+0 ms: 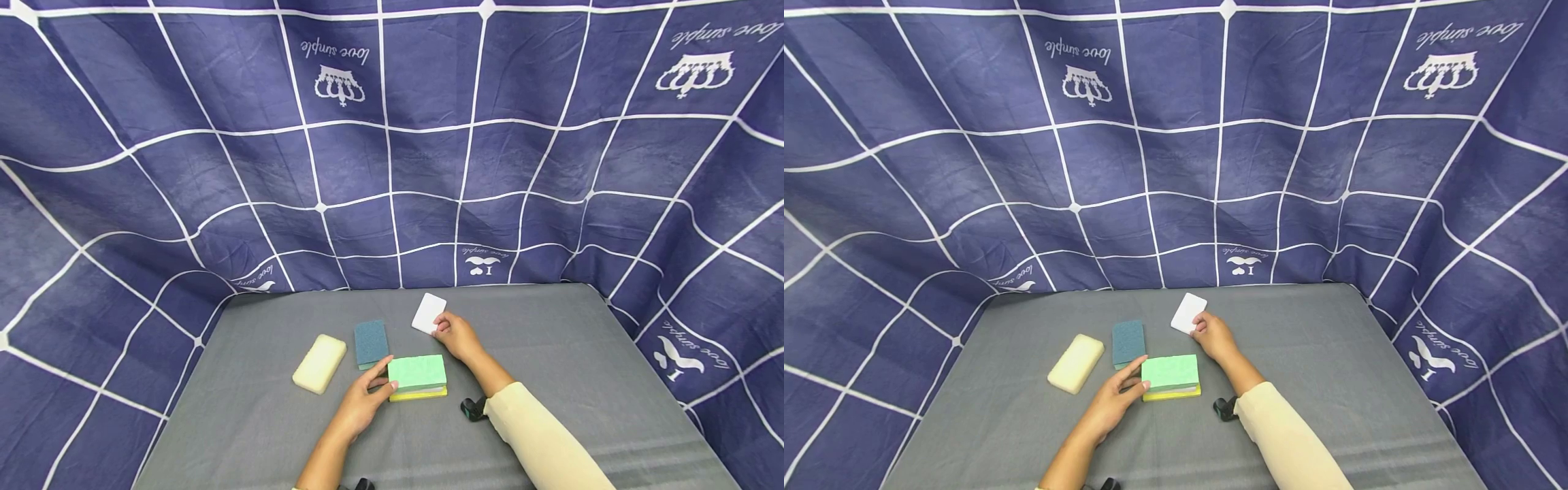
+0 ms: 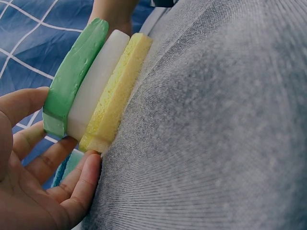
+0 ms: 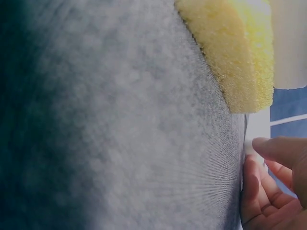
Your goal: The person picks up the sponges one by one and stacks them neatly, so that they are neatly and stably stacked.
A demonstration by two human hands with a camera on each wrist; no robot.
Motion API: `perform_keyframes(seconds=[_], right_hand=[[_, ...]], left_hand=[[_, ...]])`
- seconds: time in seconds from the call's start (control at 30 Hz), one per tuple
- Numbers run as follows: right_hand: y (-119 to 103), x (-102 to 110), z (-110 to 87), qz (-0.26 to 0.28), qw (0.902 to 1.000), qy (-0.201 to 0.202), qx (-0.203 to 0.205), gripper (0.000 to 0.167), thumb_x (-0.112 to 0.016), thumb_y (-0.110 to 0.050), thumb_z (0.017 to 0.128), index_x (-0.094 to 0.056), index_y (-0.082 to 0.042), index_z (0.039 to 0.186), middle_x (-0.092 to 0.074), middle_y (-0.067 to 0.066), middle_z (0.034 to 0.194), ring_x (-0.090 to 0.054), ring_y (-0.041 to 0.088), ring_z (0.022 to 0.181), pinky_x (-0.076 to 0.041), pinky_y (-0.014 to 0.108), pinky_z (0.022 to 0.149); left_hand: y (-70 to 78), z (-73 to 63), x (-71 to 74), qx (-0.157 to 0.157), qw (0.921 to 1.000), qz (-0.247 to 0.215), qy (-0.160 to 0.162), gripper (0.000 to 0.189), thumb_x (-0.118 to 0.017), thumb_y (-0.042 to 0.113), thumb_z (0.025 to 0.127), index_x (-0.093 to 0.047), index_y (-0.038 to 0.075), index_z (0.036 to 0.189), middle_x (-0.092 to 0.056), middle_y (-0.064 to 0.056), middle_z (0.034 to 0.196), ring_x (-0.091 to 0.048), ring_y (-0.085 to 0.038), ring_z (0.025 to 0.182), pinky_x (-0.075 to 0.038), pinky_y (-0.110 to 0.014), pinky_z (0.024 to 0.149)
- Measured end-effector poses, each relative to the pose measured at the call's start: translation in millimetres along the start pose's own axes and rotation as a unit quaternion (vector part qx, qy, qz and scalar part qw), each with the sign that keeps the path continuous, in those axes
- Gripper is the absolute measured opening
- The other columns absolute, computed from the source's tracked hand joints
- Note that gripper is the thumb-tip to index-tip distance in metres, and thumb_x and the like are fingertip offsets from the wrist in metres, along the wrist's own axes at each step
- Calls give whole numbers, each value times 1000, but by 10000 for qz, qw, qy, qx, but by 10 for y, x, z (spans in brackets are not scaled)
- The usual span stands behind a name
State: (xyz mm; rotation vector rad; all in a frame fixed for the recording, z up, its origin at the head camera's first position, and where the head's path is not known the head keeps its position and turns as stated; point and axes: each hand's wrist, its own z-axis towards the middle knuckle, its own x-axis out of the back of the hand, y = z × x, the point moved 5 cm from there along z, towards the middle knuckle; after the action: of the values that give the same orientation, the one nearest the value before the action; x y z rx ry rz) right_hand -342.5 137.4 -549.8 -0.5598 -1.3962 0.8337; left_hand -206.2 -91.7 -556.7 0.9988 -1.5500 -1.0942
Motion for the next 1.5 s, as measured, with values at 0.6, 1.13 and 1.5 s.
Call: perform_keyframes(seconds=[0.6, 1.13, 1.5], right_hand=[[6, -16, -14, -127, 9999, 63, 100, 20, -79, -4, 82, -64, -5, 95, -68, 5, 80, -60, 8, 68, -48, 25, 67], [51, 114, -29, 24, 10000, 46, -14, 18, -74, 2, 82, -65, -1, 97, -64, 5, 78, -54, 8, 66, -43, 23, 64], [302, 349, -29, 441, 9972, 307, -528, 25, -74, -7, 86, -66, 2, 108, -69, 12, 91, -60, 8, 75, -47, 21, 69]], left_hand=[[-17, 3, -10, 53, 10000, -42, -37, 64, -68, 42, 96, -45, 27, 153, -59, -18, 139, -59, -32, 125, -53, -46, 94], [-33, -4, -12, 43, 10000, 23, 21, 64, -68, 43, 95, -46, 28, 153, -54, -17, 146, -57, -34, 128, -53, -46, 94], [-16, 10, 11, -13, 10000, 9, -38, 63, -67, 43, 96, -45, 28, 154, -47, -16, 153, -53, -35, 133, -53, -48, 96]])
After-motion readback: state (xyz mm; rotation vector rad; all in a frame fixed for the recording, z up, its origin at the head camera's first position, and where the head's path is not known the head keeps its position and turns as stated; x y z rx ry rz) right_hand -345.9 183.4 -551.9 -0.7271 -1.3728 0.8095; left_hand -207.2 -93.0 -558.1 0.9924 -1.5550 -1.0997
